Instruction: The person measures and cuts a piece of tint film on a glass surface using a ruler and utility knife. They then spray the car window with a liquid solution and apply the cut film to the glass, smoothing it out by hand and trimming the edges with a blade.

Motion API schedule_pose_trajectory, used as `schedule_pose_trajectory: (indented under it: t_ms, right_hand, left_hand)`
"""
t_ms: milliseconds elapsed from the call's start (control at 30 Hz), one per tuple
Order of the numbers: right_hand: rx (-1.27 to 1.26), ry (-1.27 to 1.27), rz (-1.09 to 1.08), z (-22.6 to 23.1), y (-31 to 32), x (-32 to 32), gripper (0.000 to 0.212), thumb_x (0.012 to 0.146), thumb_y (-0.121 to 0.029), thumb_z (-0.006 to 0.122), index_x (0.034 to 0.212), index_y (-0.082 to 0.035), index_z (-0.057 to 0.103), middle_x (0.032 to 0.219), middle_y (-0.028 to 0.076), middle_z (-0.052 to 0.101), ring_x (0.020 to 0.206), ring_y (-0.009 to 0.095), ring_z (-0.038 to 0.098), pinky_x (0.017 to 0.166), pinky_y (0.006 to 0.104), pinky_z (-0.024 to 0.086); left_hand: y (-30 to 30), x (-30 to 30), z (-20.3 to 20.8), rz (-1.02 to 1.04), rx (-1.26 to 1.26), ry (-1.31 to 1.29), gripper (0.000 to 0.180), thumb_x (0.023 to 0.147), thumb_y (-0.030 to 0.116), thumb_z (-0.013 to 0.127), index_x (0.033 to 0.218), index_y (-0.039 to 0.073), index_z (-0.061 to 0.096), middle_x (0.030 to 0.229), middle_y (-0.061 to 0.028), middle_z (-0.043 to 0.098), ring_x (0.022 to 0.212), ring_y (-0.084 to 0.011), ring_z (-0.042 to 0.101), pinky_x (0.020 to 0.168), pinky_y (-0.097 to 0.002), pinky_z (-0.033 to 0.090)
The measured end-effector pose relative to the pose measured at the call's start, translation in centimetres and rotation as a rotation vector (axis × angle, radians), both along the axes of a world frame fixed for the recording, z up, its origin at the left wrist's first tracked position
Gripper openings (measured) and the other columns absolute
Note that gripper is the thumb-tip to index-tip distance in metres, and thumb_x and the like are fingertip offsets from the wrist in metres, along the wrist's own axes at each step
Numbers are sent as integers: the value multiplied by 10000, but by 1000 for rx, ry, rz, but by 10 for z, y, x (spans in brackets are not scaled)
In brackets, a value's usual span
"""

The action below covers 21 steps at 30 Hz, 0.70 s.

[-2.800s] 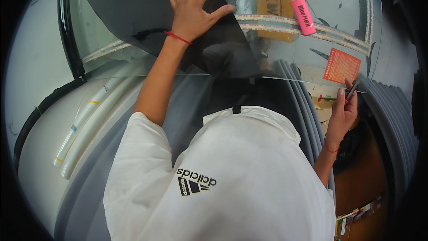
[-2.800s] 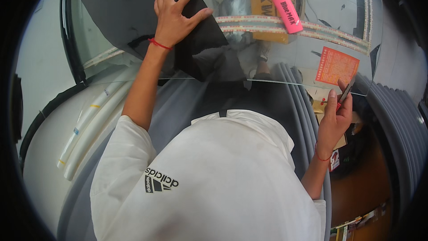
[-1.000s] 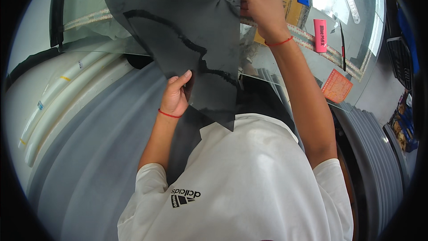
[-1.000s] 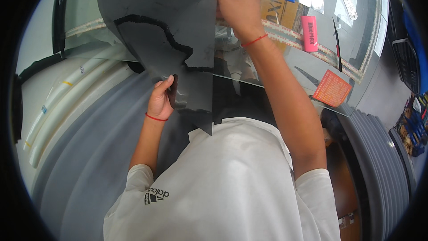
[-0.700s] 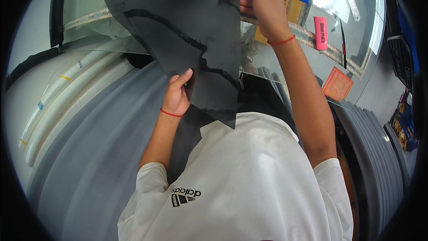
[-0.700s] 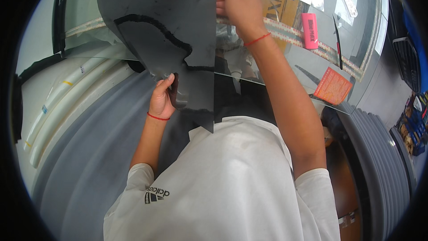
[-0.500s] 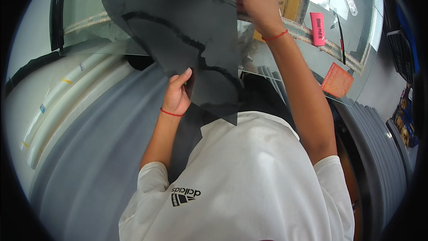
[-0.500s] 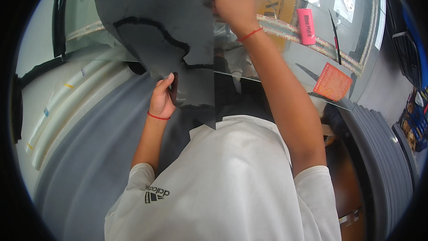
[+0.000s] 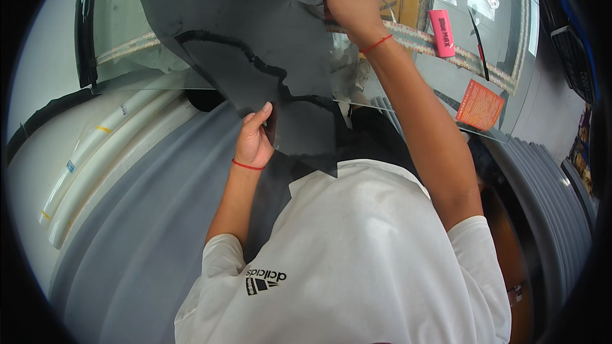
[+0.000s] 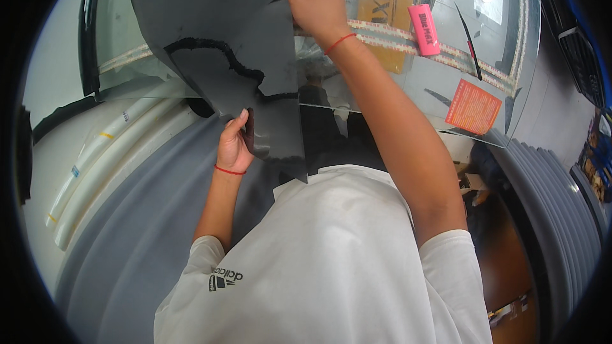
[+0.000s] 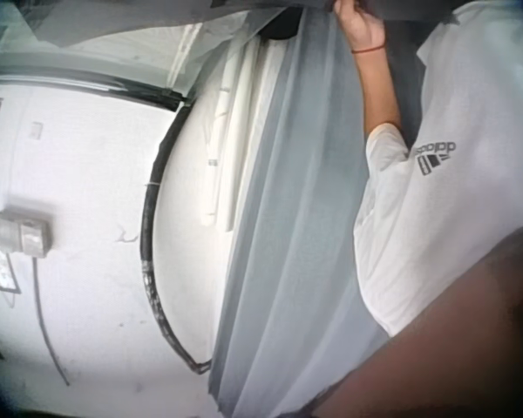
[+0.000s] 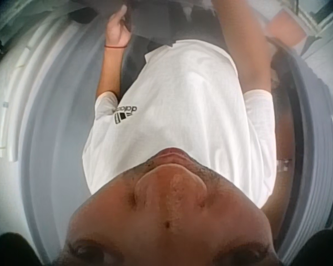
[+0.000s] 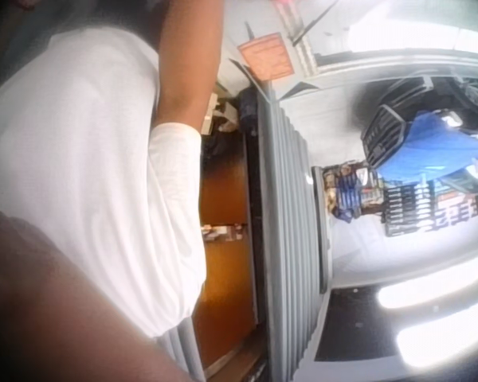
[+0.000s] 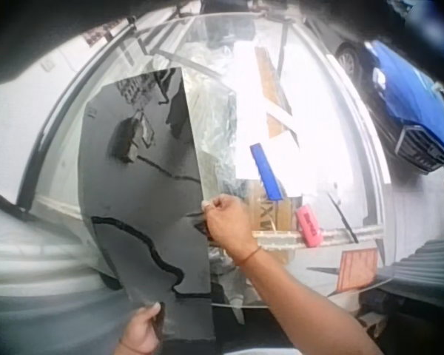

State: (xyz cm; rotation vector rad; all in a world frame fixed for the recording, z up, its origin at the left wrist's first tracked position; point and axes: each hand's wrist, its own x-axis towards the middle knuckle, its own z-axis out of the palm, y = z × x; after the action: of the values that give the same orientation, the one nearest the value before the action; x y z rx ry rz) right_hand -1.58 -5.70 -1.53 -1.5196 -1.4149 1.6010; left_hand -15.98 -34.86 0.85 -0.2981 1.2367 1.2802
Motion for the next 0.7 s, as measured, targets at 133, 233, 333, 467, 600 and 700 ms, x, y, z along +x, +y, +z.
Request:
schedule_pose_trajectory:
  t_ms: [133,233,333,467,600,700]
  right_hand:
    - [100,-17,-12,-13,1,-1,270,1021,-230,704,937,26,716,719,-10,624,603,83,545,550,296,452]
    - [65,4,-40,-11,-1,-1,259,1026,-216,695,926,22,715,694,-21,593,604,73,509,545,288,416]
    - [66,8,-45,-11,-2,-1,236,1035,-203,675,952,16,703,751,-1,627,640,84,551,575,285,458]
    - [-99,155,-124,-5,-2,0,207,1046,-189,645,1006,10,686,871,33,677,731,109,619,640,302,529]
    - [-192,221,-116,10,-2,1,205,1055,-187,608,1036,0,690,922,44,698,770,123,642,683,312,558]
    - [-251,293,-132,13,-1,4,241,1056,-206,567,1071,-14,711,952,41,718,790,129,653,719,302,556]
  left_hand:
    - [13,11,17,14,20,-34,107,1012,131,729,961,52,781,1077,-30,779,1071,-114,713,1044,-283,533]
    - [4,7,6,7,43,-13,115,1014,134,729,957,51,784,1090,-34,782,1070,-116,714,1041,-282,530]
    - [5,9,7,9,23,-49,119,1012,136,730,950,51,786,1075,-25,779,1079,-110,707,1053,-274,515]
    - [-9,4,-13,3,-2,15,99,1002,174,753,1014,78,773,1111,-22,763,1138,-141,692,1039,-338,552]
    - [-9,5,-10,-17,4,21,119,1001,182,752,1029,67,771,1117,-32,762,1134,-151,691,1026,-345,556]
    - [-5,9,-6,1,2,50,130,996,183,758,986,56,778,1075,-35,769,1112,-129,692,1054,-305,512]
